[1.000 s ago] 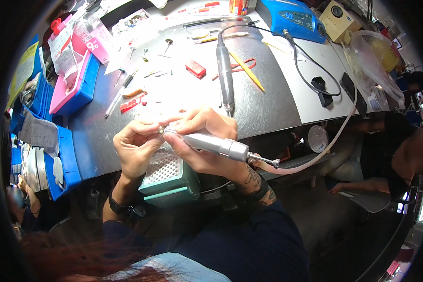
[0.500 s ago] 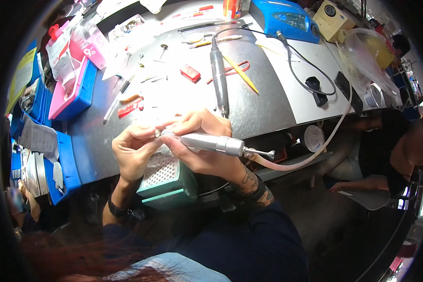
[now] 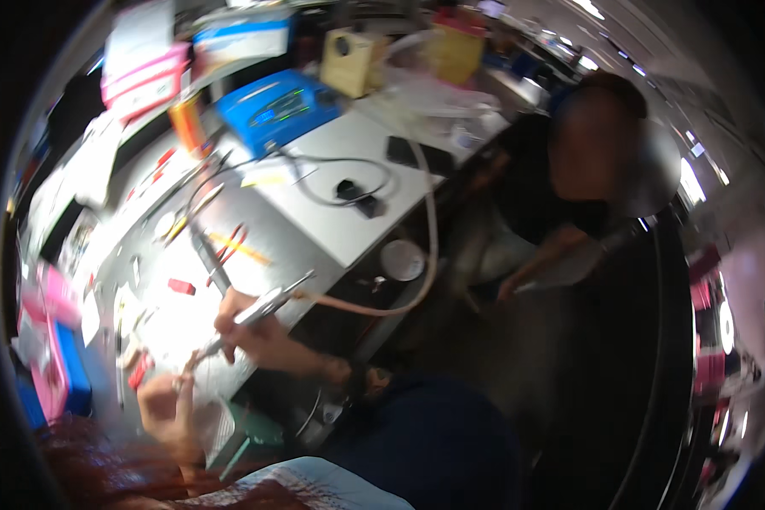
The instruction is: Grinding and shaping a dental prosthesis using a hand-held rotary tool at a lab bench.
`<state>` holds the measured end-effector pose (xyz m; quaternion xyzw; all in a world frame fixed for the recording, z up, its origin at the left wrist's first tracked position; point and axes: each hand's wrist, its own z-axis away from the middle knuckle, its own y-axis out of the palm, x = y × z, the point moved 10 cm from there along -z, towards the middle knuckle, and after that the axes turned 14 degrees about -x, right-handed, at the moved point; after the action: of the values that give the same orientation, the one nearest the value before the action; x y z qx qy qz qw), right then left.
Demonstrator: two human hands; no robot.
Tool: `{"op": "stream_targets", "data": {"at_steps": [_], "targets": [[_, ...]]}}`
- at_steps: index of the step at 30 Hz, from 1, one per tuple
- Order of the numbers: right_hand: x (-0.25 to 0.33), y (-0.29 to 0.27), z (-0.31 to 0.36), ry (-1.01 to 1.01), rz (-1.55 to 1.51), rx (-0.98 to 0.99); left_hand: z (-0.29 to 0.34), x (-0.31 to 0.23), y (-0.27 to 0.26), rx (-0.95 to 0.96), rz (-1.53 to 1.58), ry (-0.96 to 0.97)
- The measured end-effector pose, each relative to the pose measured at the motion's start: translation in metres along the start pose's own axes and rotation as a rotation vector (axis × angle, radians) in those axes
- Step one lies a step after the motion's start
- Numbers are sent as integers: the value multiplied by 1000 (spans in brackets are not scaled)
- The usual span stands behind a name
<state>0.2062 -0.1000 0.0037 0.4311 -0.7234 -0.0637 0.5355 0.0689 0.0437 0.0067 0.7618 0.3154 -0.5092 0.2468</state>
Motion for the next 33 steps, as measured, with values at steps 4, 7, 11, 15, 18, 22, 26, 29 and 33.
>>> {"op": "stream_targets", "data": {"at_steps": [4, 7, 11, 15, 18, 22, 26, 29, 33], "targets": [[-5, 11, 1, 70, -18, 56, -1, 28, -34, -60, -38, -81], [3, 11, 0, 83, 5, 42, -8, 25, -42, -89, -96, -69], [19, 3, -8, -145, 252, -4, -11, 19, -19, -51, -119, -66], [42, -6, -13, -8, 247, -45, -5, 4, 43, 33, -113, -109], [22, 27, -3, -72, 213, 19, -3, 18, 31, -4, -156, -130], [40, -30, 21, -168, 264, -71, 25, 43, 119, 103, -149, -189], [40, -71, 24, -131, 278, -126, 22, 51, 156, 88, -190, -208], [48, -105, 14, -82, 230, -119, 18, 62, 181, 81, -224, -233], [54, -148, -3, -31, 170, -112, 8, 74, 200, 42, -275, -256]]}}
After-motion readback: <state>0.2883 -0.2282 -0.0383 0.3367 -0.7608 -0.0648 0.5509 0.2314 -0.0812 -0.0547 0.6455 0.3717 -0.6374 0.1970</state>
